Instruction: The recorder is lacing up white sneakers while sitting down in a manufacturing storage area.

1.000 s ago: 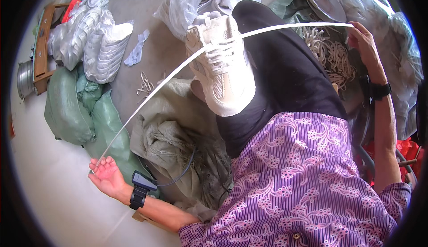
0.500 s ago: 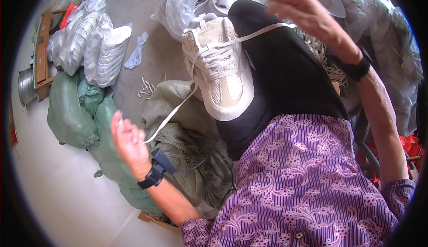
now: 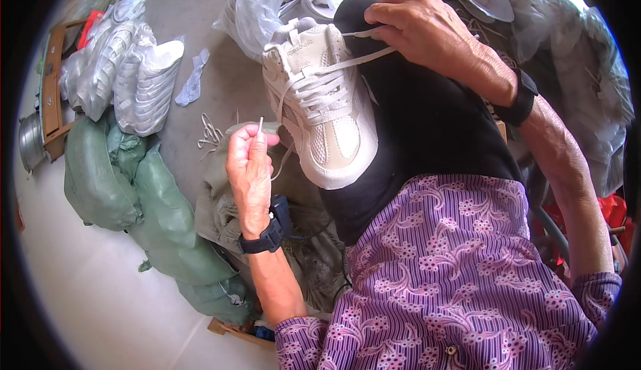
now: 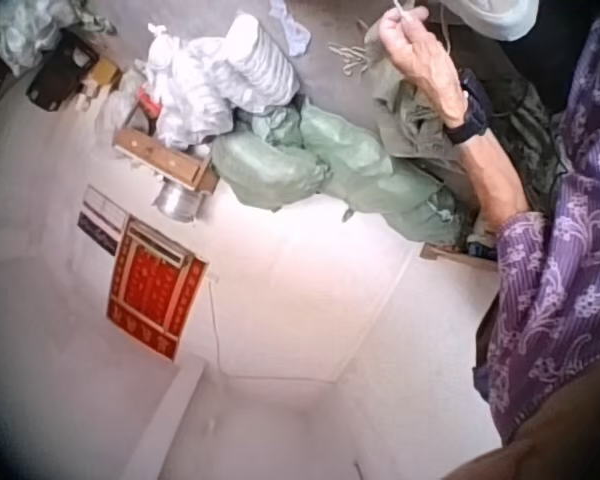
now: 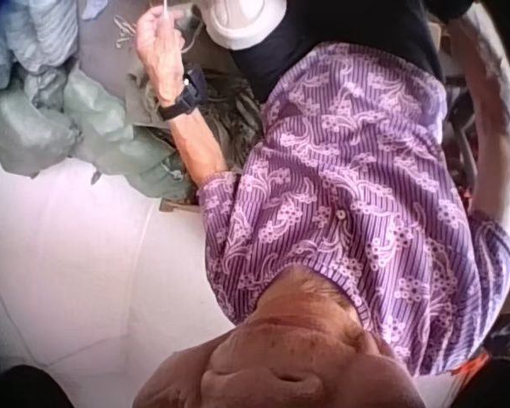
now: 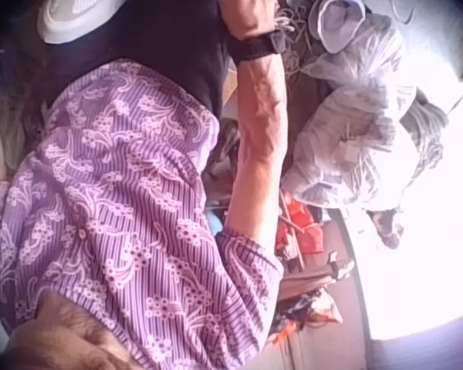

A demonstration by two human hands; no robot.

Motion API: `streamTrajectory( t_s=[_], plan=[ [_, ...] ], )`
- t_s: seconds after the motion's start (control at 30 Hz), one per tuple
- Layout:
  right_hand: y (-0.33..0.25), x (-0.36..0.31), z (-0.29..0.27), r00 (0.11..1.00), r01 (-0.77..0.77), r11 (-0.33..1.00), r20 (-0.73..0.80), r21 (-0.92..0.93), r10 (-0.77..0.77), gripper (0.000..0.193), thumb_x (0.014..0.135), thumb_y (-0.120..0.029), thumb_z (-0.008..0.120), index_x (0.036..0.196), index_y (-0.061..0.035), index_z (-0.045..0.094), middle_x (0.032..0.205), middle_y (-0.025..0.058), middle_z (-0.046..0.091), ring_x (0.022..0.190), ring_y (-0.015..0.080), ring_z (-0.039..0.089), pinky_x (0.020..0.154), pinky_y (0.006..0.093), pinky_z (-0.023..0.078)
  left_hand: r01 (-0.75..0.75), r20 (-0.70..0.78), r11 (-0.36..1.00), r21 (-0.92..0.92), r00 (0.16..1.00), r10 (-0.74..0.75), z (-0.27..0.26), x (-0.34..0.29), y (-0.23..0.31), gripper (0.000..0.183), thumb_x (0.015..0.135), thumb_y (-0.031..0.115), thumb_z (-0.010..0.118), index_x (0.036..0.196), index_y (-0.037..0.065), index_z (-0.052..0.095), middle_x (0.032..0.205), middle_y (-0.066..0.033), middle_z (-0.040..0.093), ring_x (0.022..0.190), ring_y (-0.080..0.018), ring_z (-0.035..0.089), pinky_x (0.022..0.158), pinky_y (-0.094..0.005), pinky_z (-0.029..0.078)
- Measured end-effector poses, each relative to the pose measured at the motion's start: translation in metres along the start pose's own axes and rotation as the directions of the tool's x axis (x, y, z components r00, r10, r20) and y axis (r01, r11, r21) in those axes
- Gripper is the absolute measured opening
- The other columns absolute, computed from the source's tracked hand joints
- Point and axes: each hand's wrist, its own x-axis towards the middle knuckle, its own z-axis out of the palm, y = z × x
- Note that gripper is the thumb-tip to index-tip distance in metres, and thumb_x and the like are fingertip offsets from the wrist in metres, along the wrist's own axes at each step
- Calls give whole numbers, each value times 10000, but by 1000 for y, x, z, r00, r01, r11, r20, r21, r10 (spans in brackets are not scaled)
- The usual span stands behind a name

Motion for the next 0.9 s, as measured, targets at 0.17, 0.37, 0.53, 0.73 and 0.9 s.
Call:
streamTrajectory(
  t_s=[0.17, 0.37, 0.53, 0.73, 0.9],
  plan=[
    [-8, 10, 8, 998, 57, 998, -25, -14, -58, 133, 780, -59, 576, 887, -15, 641, 860, 146, 601, 807, 335, 632, 704, 418, 521, 41, -2, 996, -75, 999, -41, 4, 4, -5, 163, 939, 193, 571, 1020, 52, 555, 824, -25, 593, 520, -22, 382, 455, -180, 299],
    [-18, 10, 4, 992, -82, 995, 96, 55, 77, 98, 792, -68, 549, 835, -2, 608, 860, 152, 622, 812, 353, 638, 706, 416, 523, 57, -47, 980, -189, 997, -67, 9, 1, -10, 150, 922, 199, 605, 964, 61, 567, 784, -13, 577, 495, -27, 376, 443, -189, 292],
    [-13, 8, -1, 984, -83, 993, 166, 89, 68, 104, 818, -131, 574, 839, -43, 624, 801, 156, 645, 786, 346, 643, 676, 418, 521, 73, -44, 962, -265, 995, -88, 13, 2, -13, 138, 917, 189, 613, 955, 63, 574, 749, 16, 552, 499, 2, 352, 430, -170, 273],
    [-19, 8, 1, 992, -81, 977, 107, 199, 60, 123, 812, -188, 607, 822, -72, 650, 746, 137, 648, 747, 325, 647, 660, 414, 517, 80, -42, 952, -295, 994, -97, 16, 5, -11, 159, 905, 195, 632, 962, 58, 573, 741, 24, 546, 509, -1, 363, 442, -172, 280],
    [-24, 9, 4, 992, -41, 983, 129, 180, 17, 113, 805, -191, 616, 790, -82, 642, 720, 126, 643, 721, 321, 649, 640, 412, 519, 77, -17, 939, -336, 996, -88, 17, 7, -17, 165, 902, 198, 638, 963, 58, 576, 739, 25, 545, 510, -2, 368, 444, -176, 282]
  ],
)
